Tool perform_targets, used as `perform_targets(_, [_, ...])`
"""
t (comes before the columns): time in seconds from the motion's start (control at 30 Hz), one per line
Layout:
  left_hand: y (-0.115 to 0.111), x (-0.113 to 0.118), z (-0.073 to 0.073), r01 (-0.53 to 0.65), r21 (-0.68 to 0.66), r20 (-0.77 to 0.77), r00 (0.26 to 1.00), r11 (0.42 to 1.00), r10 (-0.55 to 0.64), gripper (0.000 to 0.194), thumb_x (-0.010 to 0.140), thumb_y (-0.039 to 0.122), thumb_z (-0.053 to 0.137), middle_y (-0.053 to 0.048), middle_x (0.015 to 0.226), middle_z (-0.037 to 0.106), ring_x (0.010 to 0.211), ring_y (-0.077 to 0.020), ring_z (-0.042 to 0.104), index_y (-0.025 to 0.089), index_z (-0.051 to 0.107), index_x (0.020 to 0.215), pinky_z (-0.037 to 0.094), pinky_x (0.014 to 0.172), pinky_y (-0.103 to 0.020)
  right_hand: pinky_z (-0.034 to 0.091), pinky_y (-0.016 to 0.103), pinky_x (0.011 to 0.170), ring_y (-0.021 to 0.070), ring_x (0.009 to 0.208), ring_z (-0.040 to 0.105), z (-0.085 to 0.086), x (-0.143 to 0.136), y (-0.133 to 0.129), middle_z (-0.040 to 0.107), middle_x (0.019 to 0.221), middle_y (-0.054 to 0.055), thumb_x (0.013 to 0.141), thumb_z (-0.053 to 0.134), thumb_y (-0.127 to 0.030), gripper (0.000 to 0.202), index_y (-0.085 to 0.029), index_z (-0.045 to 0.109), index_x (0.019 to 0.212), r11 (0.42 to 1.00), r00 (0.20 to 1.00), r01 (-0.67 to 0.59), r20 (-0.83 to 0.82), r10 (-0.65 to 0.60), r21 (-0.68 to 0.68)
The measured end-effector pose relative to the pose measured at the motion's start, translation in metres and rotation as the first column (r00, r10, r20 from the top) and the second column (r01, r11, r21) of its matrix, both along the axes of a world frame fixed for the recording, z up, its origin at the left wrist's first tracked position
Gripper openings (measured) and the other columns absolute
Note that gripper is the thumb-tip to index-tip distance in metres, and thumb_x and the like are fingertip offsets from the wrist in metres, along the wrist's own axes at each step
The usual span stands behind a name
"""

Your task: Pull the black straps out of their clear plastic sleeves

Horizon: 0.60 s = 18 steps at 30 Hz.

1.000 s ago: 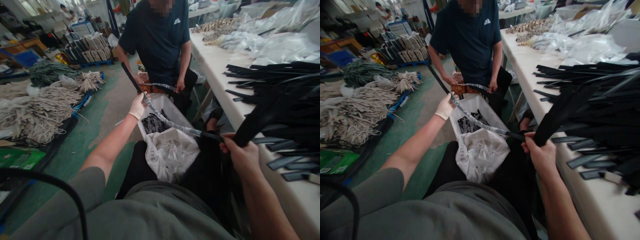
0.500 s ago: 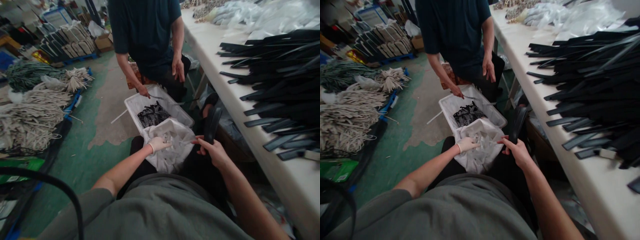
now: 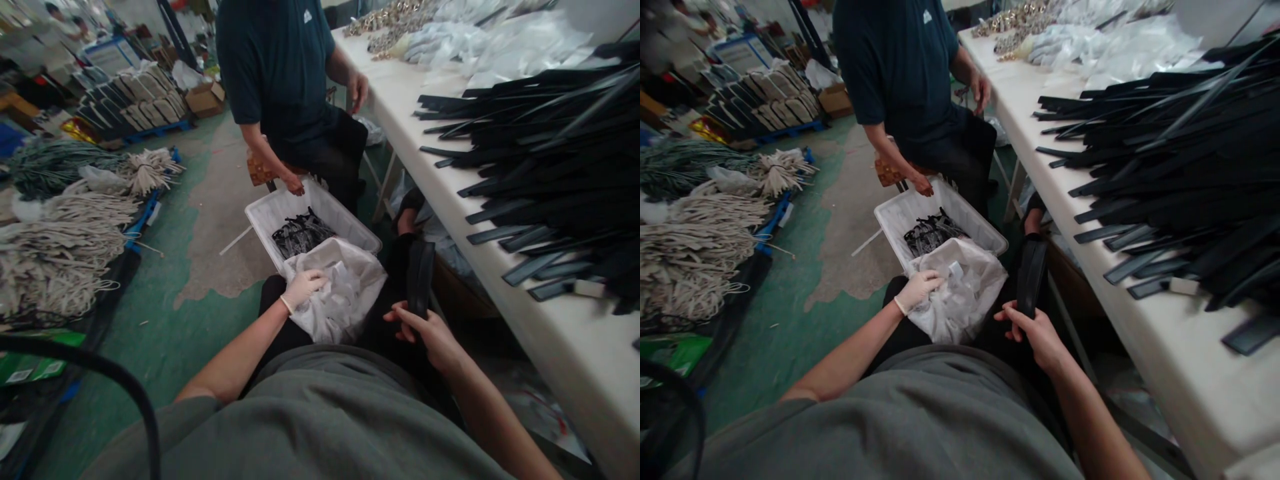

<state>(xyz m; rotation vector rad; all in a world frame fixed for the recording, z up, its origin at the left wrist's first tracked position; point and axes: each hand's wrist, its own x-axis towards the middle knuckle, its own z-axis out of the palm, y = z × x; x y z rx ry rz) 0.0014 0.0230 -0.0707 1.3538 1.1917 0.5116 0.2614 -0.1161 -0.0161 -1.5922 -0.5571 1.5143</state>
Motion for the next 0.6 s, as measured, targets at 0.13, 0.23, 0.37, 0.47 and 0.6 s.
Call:
perform_targets(0.13, [-0.009,-0.016,0.049,0.015,0.138,0.026,0.999,0.99,-0.019,0.021,0.08,0.032,0.063,-0.003,0.08,0.071,0.073,-0.0166,0.063,0.017,0.073,0.091,0.049,0.071,-0.028,0.052,0.031,0.058,0.0088,0.045,0.045,0.019,-0.012,0.016,0.072,0.068,0.005,0.067,0.082,-0.048,0.041,-0.016,0.066,0.086,0.998,0.998,-0.045,-0.048,0.047,0.048])
perform_targets(0.23, [-0.018,-0.024,0.08,0.119,0.521,-0.114,0.991,0.845,-0.069,0.018,0.084,0.025,0.061,-0.005,0.095,0.074,0.09,-0.019,0.066,0.022,0.075,0.094,0.049,0.088,-0.033,0.052,0.031,0.06,0.0116,0.049,0.049,0.039,-0.025,0.031,0.067,0.059,0.001,0.069,0.08,-0.047,0.04,-0.017,0.068,0.094,0.986,0.996,-0.081,-0.034,0.087,0.143])
perform_targets(0.37, [-0.024,-0.028,0.109,0.342,0.816,-0.347,0.935,0.465,-0.08,0.02,0.088,0.022,0.058,-0.004,0.103,0.074,0.102,-0.0187,0.065,0.028,0.075,0.098,0.039,0.105,-0.042,0.052,0.03,0.058,0.0045,0.043,0.039,0.06,-0.052,0.048,0.075,0.096,0.004,0.07,0.078,-0.043,0.042,-0.02,0.069,0.105,0.952,0.986,-0.127,-0.067,0.152,0.279])
perform_targets(0.47, [-0.027,-0.028,0.12,0.39,0.871,-0.418,0.908,0.298,0.032,0.023,0.091,0.024,0.056,-0.001,0.113,0.072,0.117,-0.0195,0.059,0.035,0.074,0.102,0.028,0.114,-0.047,0.053,0.03,0.056,0.0036,0.042,0.038,0.064,-0.077,0.055,0.073,0.092,0.002,0.067,0.08,-0.043,0.045,-0.02,0.069,0.103,0.937,0.97,-0.178,-0.108,0.219,0.302])
perform_targets(0.6, [-0.029,-0.027,0.123,0.339,0.91,-0.372,0.921,0.237,0.113,0.022,0.093,0.027,0.055,0.001,0.117,0.071,0.125,-0.0197,0.053,0.038,0.074,0.099,0.02,0.117,-0.049,0.055,0.03,0.057,0.0073,0.04,0.039,0.06,-0.096,0.054,0.05,0.048,-0.009,0.064,0.082,-0.044,0.043,-0.018,0.068,0.097,0.954,0.962,-0.132,-0.197,0.189,0.269])
